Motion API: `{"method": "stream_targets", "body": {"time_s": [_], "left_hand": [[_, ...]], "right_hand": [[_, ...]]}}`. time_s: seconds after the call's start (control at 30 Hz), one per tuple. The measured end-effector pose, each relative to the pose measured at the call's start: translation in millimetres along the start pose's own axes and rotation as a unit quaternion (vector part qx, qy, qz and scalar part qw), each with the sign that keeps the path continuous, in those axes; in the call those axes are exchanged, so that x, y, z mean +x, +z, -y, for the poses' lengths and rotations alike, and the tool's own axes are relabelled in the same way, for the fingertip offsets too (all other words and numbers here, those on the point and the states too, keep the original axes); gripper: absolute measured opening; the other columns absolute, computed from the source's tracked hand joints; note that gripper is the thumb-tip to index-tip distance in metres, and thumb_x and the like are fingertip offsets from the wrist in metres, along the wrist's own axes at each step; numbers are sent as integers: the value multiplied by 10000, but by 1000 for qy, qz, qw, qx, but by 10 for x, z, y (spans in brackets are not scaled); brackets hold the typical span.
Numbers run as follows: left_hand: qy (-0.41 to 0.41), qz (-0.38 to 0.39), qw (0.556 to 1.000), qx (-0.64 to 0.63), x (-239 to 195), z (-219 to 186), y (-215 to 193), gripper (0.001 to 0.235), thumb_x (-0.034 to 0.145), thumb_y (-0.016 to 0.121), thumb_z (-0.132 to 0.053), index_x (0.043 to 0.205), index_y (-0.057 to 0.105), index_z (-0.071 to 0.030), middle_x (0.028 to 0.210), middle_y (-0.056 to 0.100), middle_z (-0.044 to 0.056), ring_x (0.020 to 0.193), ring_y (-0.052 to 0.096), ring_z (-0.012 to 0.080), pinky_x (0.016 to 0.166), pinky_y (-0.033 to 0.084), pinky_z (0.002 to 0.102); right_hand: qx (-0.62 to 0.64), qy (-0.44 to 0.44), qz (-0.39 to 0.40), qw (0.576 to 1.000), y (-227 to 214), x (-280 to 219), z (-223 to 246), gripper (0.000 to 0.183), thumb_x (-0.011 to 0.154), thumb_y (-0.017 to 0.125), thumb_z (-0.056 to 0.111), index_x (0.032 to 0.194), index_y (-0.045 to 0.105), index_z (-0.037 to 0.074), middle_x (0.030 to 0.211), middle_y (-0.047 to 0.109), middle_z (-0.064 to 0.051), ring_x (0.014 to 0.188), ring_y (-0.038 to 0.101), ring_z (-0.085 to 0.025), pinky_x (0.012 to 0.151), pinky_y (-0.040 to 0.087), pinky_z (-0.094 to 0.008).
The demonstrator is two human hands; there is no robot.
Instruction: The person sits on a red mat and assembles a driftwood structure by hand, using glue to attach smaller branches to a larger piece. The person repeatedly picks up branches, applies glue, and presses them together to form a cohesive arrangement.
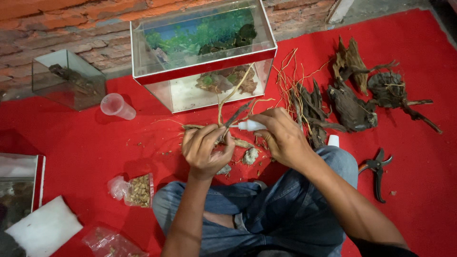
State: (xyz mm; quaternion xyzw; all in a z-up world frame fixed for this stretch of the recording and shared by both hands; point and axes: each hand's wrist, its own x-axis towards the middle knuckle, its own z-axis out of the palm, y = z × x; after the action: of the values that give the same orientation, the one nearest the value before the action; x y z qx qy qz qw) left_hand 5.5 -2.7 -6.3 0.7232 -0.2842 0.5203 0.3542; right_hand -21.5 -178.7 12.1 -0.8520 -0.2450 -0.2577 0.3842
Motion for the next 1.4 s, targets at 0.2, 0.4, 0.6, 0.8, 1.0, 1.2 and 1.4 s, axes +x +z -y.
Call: {"method": "stream_targets", "body": {"time_s": [0.2, 0.4, 0.6, 0.8, 1.0, 1.2, 1.4], "left_hand": [[-1, 4, 1000, -8, 19, -11, -12, 125, 646, 694, -56, 761, 656, -87, 689, 635, 65, 573, 620, 204, 563, 473, 304], [3, 5, 1000, -7, -1, -1, -3, 124, 651, 688, -55, 767, 659, -86, 696, 641, 65, 578, 622, 196, 565, 469, 299], [-2, 18, 1000, -18, 26, -19, -16, 135, 651, 690, -57, 777, 651, -86, 688, 634, 66, 571, 618, 208, 551, 466, 308], [-16, -6, 1000, -12, -112, 61, 39, 125, 637, 696, -51, 755, 660, -73, 698, 654, 53, 609, 641, 196, 576, 470, 295], [-18, -8, 1000, -18, -75, 44, 8, 126, 641, 709, -54, 753, 652, -60, 691, 652, 59, 621, 647, 201, 577, 468, 304], [-21, -22, 999, -9, -134, 93, 13, 131, 622, 721, -58, 740, 663, -58, 686, 656, 56, 619, 646, 202, 583, 470, 295], [-20, -23, 999, -15, -101, 79, -34, 128, 642, 726, -93, 751, 663, -69, 678, 650, 63, 607, 641, 206, 583, 458, 295]], "right_hand": [[-6, -4, 13, 1000, -35, 19, 26, 222, 809, 608, 115, 1006, 604, 12, 797, 537, -158, 716, 543, -379, 629, 471, -452], [-14, 1, 23, 1000, -37, 23, 10, 218, 815, 604, 129, 1003, 609, 18, 802, 538, -149, 712, 540, -356, 638, 474, -425], [-21, -5, 32, 999, -47, 28, 6, 214, 819, 597, 132, 998, 605, 14, 794, 539, -159, 700, 535, -363, 631, 470, -431], [40, 74, 33, 996, 35, -74, -89, 253, 781, 630, 85, 1027, 614, 26, 849, 583, -148, 791, 578, -354, 687, 470, -434], [247, 203, -46, 946, 96, -173, -217, 235, 799, 593, 4, 1033, 606, -23, 882, 606, -164, 788, 543, -228, 712, 431, -360], [334, 228, -138, 904, -70, 44, -350, 340, 840, 547, 0, 1175, 496, -28, 950, 570, -153, 858, 536, -224, 778, 438, -356], [279, 152, -193, 928, 93, 405, -1259, 331, 844, 585, -32, 1161, 490, -14, 955, 535, -90, 899, 503, -185, 774, 408, -306]]}}
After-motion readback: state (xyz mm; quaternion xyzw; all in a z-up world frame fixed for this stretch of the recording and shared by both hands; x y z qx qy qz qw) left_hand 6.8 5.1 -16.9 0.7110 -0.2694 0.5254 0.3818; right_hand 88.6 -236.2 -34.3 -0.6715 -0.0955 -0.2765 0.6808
